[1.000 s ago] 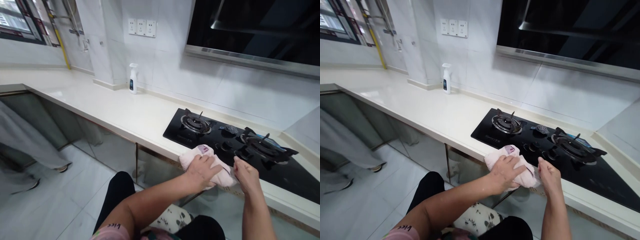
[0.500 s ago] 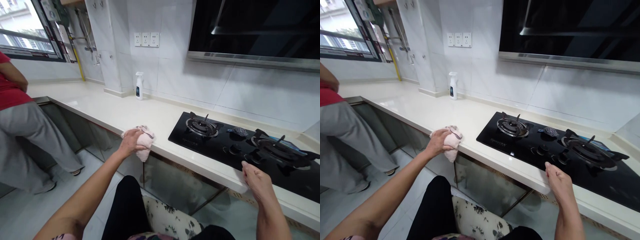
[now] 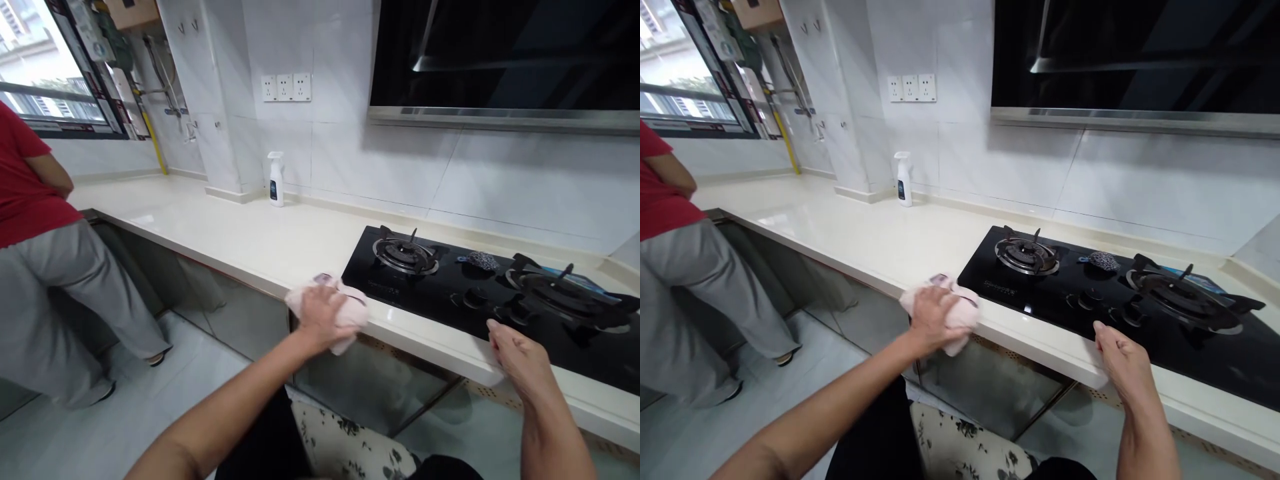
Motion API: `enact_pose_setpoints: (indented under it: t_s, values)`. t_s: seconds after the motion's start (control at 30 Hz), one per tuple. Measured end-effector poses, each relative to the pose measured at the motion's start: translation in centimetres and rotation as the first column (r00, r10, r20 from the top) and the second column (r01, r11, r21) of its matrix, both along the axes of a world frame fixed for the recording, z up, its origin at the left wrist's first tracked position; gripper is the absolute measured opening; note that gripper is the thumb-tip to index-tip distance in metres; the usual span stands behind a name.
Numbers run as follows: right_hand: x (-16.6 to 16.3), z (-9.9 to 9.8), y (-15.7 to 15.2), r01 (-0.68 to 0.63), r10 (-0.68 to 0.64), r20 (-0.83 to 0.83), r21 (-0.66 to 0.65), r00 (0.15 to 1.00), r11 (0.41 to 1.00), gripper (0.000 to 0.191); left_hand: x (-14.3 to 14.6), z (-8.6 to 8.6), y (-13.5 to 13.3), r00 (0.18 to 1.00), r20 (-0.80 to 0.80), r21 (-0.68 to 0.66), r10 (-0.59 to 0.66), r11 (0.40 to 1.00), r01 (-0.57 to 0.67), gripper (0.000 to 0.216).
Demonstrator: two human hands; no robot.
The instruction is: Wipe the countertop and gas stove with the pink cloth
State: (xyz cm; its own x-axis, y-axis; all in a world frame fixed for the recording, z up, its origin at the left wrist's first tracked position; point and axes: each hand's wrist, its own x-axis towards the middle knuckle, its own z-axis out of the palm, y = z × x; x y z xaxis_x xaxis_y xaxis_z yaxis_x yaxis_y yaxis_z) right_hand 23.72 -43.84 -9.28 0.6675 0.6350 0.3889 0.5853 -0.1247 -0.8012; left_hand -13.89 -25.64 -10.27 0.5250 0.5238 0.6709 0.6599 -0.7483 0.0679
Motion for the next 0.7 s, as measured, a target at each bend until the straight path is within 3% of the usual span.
enact_pose_setpoints:
  t_s: [0.17,0.3,0.47,0.6,0.7]
  values:
    - [-0.5,0.9,-0.4,-0.005,-0.012,-0.121,-0.134,0.993,0.991,0.055,13.4,0.0,-8.3,0.945,-0.15,0.053,-0.29,0.952,0.301,0.067]
    - [-1.1,1.7,-0.7,0.079,-0.102,-0.188,-0.128,0.977,0.989,0.05,19.1,1.2,-11.6,0.877,-0.215,0.094,-0.429,0.885,0.456,0.057]
    - [-1.6,2.3,-1.0,0.115,-0.14,-0.237,-0.116,0.961,0.987,0.048,18.5,1.7,-11.3,0.874,-0.199,0.038,-0.443,0.888,0.459,0.061]
    - [-0.9,1.6,-1.0,0.041,-0.059,-0.134,-0.135,0.989,0.99,0.055,15.4,1.2,-8.8,0.896,-0.138,0.029,-0.422,0.903,0.43,0.072]
    - [-0.1,0.7,-0.9,-0.003,-0.005,-0.074,-0.099,0.997,0.995,0.057,11.4,0.7,-6.1,0.921,-0.067,0.04,-0.384,0.921,0.387,0.078]
